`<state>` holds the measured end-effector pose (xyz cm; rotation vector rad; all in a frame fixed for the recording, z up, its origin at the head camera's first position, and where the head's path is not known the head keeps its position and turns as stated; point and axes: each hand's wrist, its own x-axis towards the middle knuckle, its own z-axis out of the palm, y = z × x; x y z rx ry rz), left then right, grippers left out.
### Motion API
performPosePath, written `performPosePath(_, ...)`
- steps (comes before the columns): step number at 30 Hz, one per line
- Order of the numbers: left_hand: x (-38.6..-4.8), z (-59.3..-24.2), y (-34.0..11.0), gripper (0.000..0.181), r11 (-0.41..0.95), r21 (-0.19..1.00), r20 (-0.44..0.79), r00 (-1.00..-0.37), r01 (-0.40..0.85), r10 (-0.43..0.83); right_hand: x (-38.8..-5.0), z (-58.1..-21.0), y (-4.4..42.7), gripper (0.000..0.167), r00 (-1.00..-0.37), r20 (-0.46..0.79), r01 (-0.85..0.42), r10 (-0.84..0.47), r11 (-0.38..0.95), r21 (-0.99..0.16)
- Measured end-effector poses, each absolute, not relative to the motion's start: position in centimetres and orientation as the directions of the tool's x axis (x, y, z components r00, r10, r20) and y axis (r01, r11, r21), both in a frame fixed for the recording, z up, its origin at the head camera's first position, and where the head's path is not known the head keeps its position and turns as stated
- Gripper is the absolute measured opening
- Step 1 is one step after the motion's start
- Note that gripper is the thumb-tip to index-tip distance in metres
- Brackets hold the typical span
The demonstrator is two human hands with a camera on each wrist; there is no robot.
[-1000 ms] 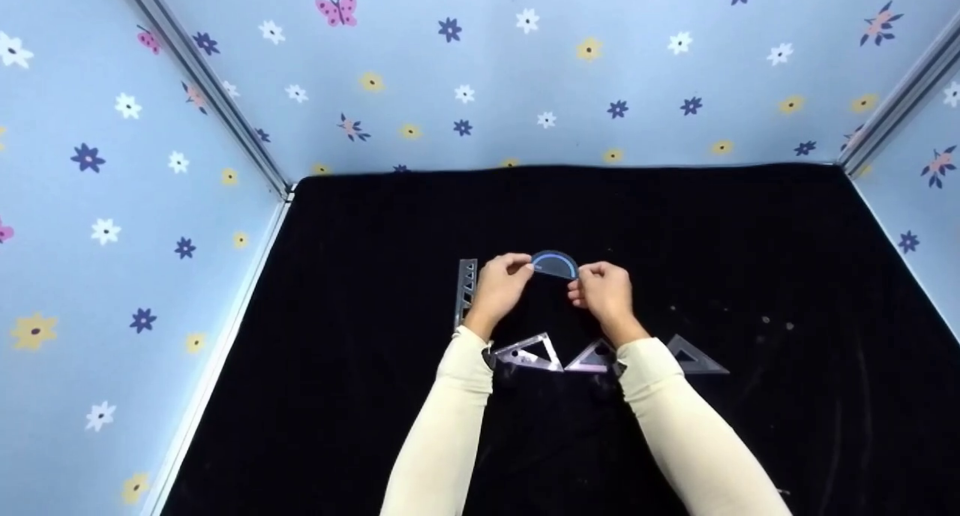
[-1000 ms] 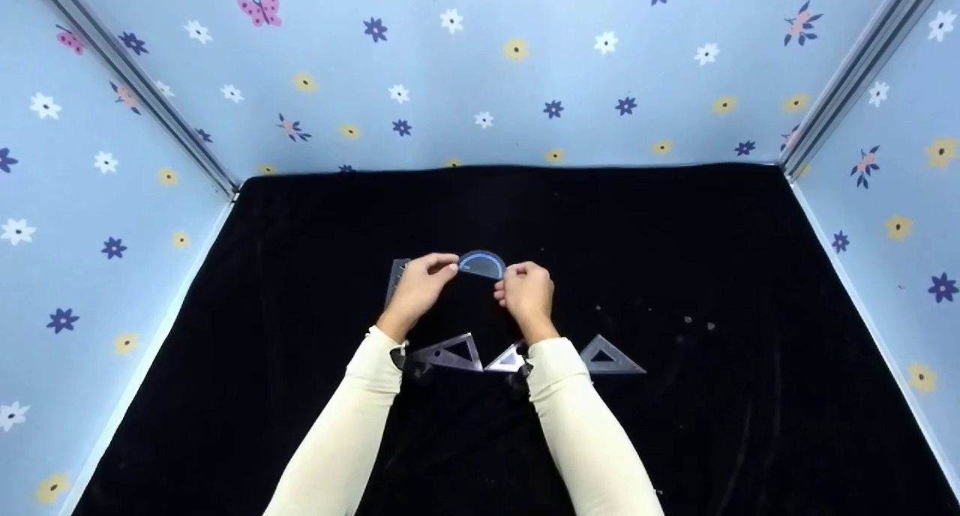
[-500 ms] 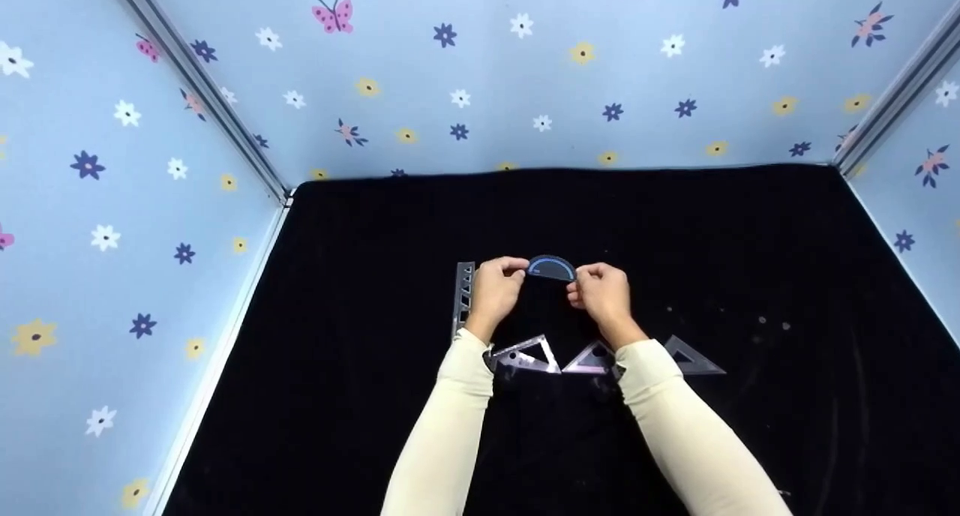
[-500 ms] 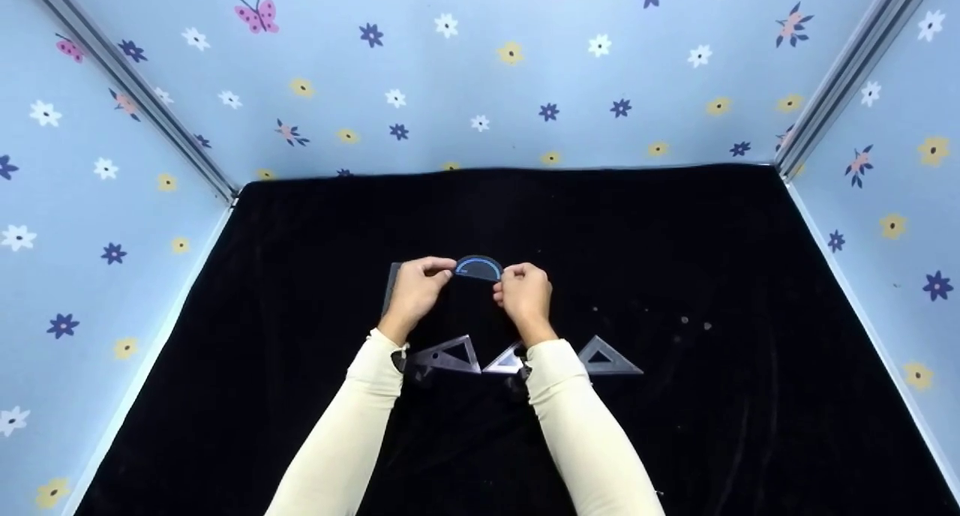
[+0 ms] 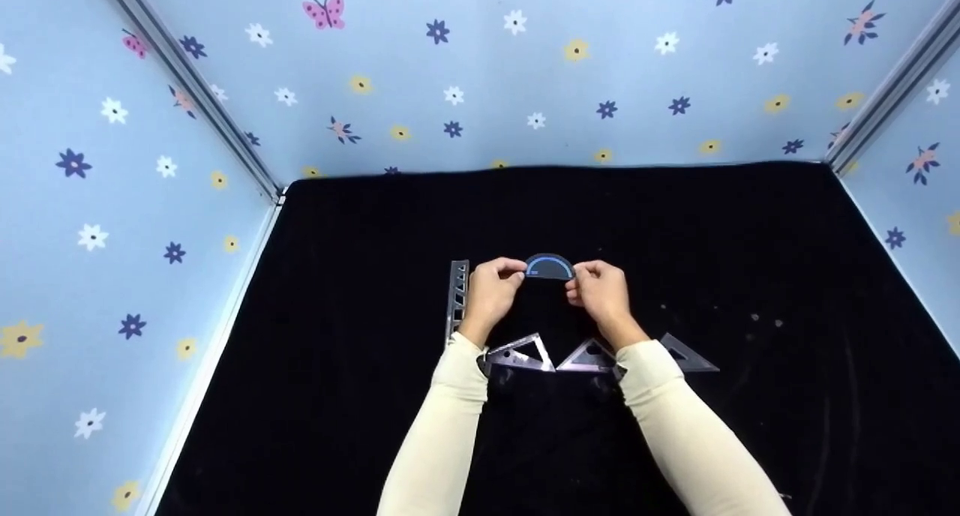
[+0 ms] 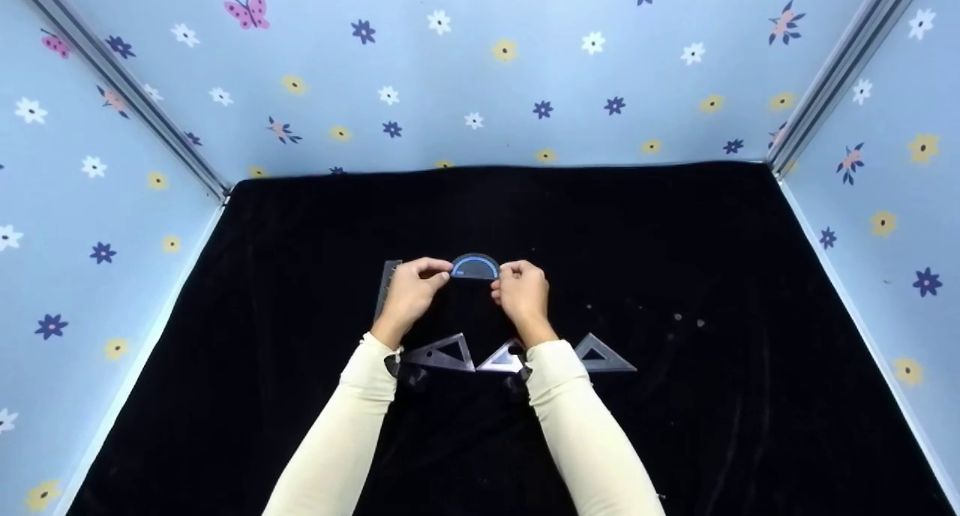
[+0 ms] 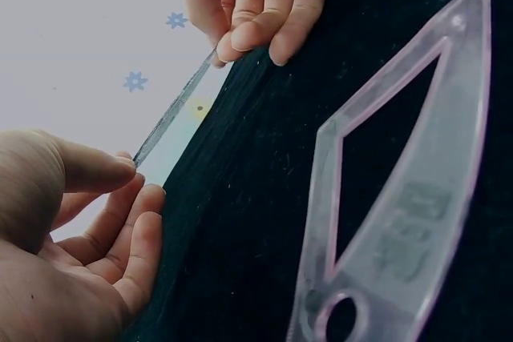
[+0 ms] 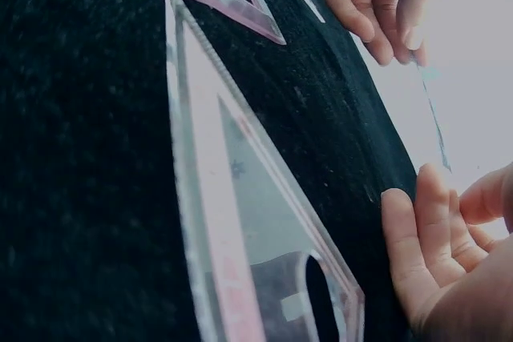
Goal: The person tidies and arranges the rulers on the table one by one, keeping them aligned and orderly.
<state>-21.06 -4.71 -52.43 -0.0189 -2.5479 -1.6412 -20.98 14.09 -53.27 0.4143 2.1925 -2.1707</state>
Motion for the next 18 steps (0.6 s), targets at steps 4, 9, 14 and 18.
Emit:
performPosePath(4,-20.7,-52.7,-4.6,0.015,0.394,0.916,0.1,-0.994,0.075,-0.042,-20.7,-53.1,14.5,0.016,-0.972,-0.178,0.183,0.152,0.02,-0.983)
performPosePath(9,-20.3,-52.9,-4.3,0.018,0.365,0.926,0.12,-0.992,0.101,-0.028,-20.4,-52.9,15.0,0.015,-0.987,-0.089,0.101,0.136,0.086,-0.991)
performPosePath(14,-19.9,-52.7,-4.1,0.023,0.355,0.928,0.122,-0.992,0.11,-0.013,-20.0,-52.7,15.4,0.016,-0.992,-0.042,0.058,0.12,0.135,-0.989)
performPosePath(18,-19.6,-52.5,-4.2,0.025,0.346,0.931,0.121,-0.993,0.112,-0.005,-19.8,-52.5,15.5,0.018,-0.993,-0.043,0.058,0.112,0.136,-0.989)
